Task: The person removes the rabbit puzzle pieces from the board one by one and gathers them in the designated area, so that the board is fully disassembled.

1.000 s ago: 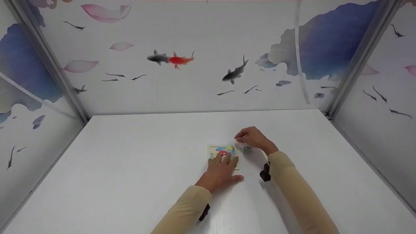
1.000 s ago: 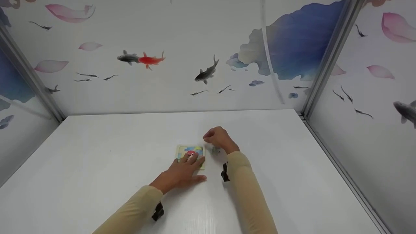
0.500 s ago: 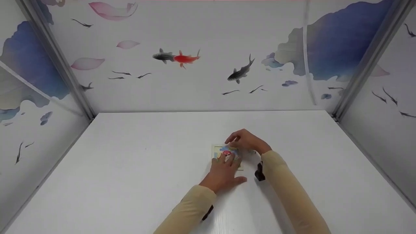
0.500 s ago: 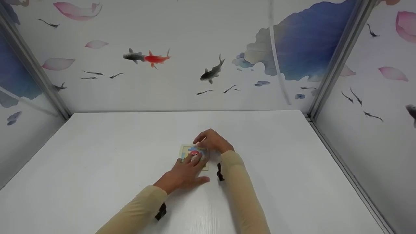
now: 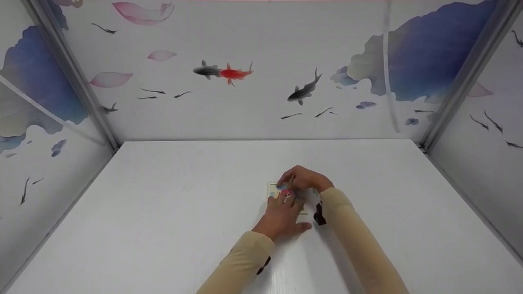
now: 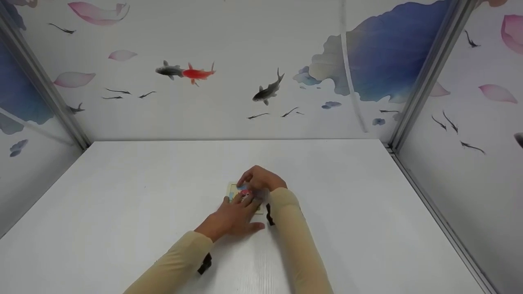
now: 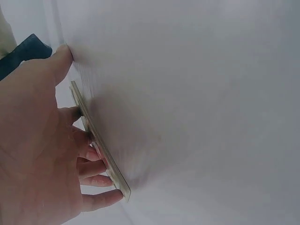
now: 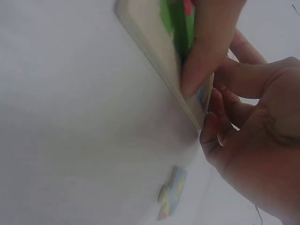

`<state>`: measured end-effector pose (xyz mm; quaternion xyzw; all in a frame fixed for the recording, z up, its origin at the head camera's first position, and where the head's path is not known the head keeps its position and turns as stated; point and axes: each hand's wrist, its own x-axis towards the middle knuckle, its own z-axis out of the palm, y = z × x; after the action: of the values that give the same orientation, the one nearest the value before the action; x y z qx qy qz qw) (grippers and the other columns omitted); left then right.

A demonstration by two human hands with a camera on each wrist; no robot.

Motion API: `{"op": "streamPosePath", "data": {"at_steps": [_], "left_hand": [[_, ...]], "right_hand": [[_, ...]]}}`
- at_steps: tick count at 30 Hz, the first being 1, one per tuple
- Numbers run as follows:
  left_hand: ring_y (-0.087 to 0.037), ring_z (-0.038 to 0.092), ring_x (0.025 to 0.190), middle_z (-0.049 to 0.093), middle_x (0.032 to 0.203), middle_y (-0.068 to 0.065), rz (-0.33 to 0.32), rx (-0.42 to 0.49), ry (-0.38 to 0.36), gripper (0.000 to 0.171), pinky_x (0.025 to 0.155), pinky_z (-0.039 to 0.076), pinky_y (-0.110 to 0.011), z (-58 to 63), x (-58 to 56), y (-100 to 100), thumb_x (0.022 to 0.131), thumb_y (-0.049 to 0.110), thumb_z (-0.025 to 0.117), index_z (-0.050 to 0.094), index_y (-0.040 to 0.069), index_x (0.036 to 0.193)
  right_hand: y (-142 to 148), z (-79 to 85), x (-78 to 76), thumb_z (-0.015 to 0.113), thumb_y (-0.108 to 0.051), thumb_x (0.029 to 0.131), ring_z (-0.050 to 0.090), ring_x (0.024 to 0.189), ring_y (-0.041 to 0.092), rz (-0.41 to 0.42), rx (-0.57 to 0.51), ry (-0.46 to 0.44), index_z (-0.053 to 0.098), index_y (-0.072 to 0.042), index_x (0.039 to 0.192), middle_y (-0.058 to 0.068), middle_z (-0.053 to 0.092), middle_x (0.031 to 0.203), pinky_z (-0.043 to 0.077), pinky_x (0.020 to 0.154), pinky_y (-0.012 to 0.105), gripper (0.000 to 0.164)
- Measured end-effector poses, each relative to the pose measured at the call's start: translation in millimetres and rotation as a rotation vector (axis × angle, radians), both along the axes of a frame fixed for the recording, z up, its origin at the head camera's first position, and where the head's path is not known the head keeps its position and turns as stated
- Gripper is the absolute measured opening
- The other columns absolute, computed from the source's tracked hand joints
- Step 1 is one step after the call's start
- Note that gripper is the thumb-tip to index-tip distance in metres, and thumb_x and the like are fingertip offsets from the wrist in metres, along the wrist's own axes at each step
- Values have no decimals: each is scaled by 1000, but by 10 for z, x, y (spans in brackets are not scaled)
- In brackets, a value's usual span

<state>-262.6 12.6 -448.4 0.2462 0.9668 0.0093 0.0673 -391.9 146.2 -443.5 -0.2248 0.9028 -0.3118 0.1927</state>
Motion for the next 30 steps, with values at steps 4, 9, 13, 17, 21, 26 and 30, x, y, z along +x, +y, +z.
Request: {"op": "streamPosePath", "data": {"at_steps": [4,9,13,17,21,26,30], "left_hand": [[-27,28,151,37,162,-4,1,23,3,72,116,33,-56,17,10,12,97,62,51,40,19,154],[-27,28,151,37,162,-4,2,37,6,72,116,32,-55,14,37,0,97,62,51,41,18,154],[-27,27,152,36,163,-5,0,28,9,72,114,33,-54,12,46,-19,97,62,50,42,16,153],[-28,27,152,34,164,-5,4,49,-18,73,115,32,-56,15,45,-26,97,61,51,40,16,154],[-27,26,153,33,164,-2,16,48,-31,74,117,30,-57,34,36,-16,97,62,52,39,18,155],[-28,25,154,32,165,-3,21,72,-38,74,118,29,-58,36,41,-16,96,59,54,38,17,155],[-30,24,155,30,166,-5,13,87,-55,74,118,28,-59,33,49,-23,98,59,53,37,16,156]], "right_hand": [[19,-3,2,54,7,90,53,98,20,12,-7,5,76,-10,112,11,70,119,45,93,36,36],[27,-8,15,52,8,88,56,106,24,62,-11,14,74,-7,113,13,68,119,46,97,41,37],[15,-23,12,51,8,88,58,114,28,64,-10,24,73,-8,112,13,67,123,46,104,48,36],[2,-19,19,51,9,88,57,109,26,48,-19,18,73,-10,110,12,67,120,47,102,48,37],[-1,1,28,54,6,91,58,101,23,42,-37,29,74,-11,108,11,68,115,50,95,42,31],[3,-15,50,56,4,92,58,99,21,19,-63,50,76,-13,110,10,70,114,50,95,40,32],[46,-28,75,56,4,90,58,97,21,-3,-96,60,74,-14,120,10,69,111,51,95,40,39]]}}
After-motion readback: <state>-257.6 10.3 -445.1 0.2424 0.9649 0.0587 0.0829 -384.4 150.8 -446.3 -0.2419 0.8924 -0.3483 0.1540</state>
